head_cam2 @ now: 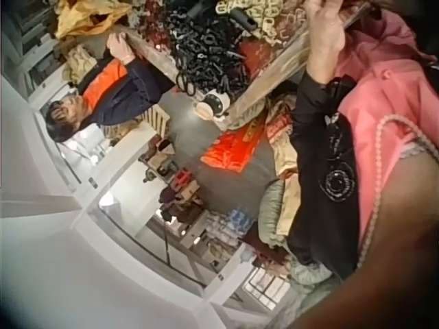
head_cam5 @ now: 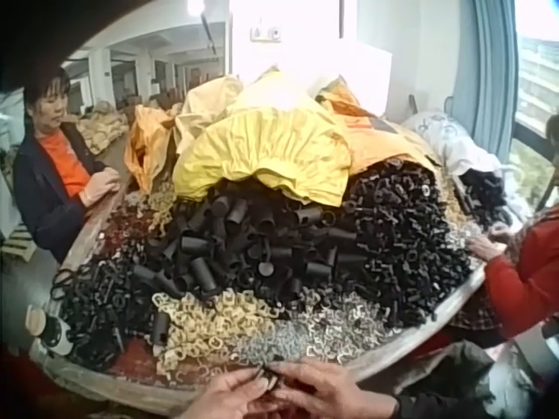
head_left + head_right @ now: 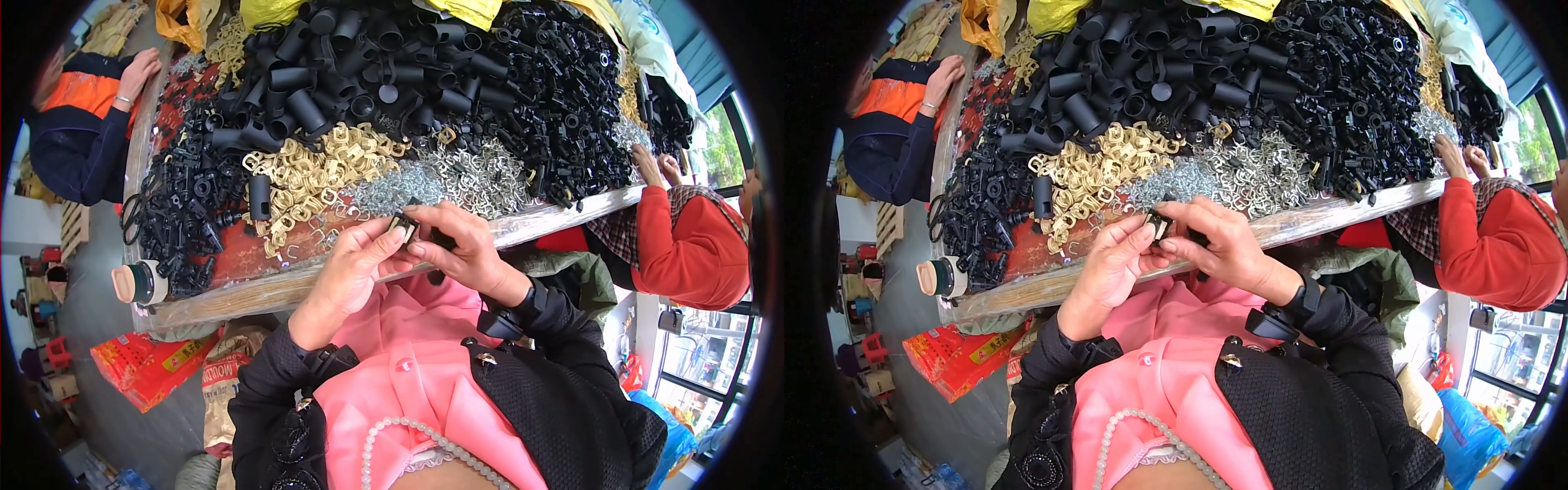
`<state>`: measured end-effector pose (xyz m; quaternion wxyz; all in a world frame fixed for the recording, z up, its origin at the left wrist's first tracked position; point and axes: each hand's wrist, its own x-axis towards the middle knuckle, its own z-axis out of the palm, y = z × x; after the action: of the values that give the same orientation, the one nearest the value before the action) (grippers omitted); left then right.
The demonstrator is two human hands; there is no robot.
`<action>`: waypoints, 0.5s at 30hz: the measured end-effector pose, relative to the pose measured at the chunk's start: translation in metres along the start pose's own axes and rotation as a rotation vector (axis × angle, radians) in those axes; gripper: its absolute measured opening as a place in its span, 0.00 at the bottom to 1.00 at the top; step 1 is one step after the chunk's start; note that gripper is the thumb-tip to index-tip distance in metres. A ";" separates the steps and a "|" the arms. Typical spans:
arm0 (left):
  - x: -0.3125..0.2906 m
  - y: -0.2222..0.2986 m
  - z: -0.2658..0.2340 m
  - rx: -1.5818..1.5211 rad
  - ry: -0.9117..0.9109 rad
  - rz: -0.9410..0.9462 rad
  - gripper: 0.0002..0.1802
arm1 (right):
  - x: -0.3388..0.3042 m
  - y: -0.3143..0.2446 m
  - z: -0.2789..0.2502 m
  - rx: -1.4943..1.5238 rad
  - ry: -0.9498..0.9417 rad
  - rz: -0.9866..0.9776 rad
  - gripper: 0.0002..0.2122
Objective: The person assembles components by hand, picking up a black plastic part and a small beige piece to fit them together. They then insert a small metal pin into the assembly before sliding a larger black plastic sleeve over the parts.
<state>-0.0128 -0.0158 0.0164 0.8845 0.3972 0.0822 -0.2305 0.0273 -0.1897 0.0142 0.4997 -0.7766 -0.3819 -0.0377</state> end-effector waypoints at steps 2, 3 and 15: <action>-0.001 -0.002 -0.003 0.091 -0.005 0.064 0.13 | -0.014 -0.006 -0.005 0.351 -0.076 0.334 0.23; -0.001 -0.003 -0.004 0.137 -0.009 0.096 0.13 | -0.020 -0.008 -0.007 0.350 -0.071 0.330 0.23; -0.009 -0.003 0.002 0.441 0.081 0.167 0.14 | -0.079 -0.025 -0.020 1.092 -0.642 0.898 0.32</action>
<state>-0.0220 -0.0159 0.0192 0.7884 0.5949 0.0321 -0.1530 -0.0378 -0.2449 0.0081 0.6441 -0.4733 -0.1212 0.5886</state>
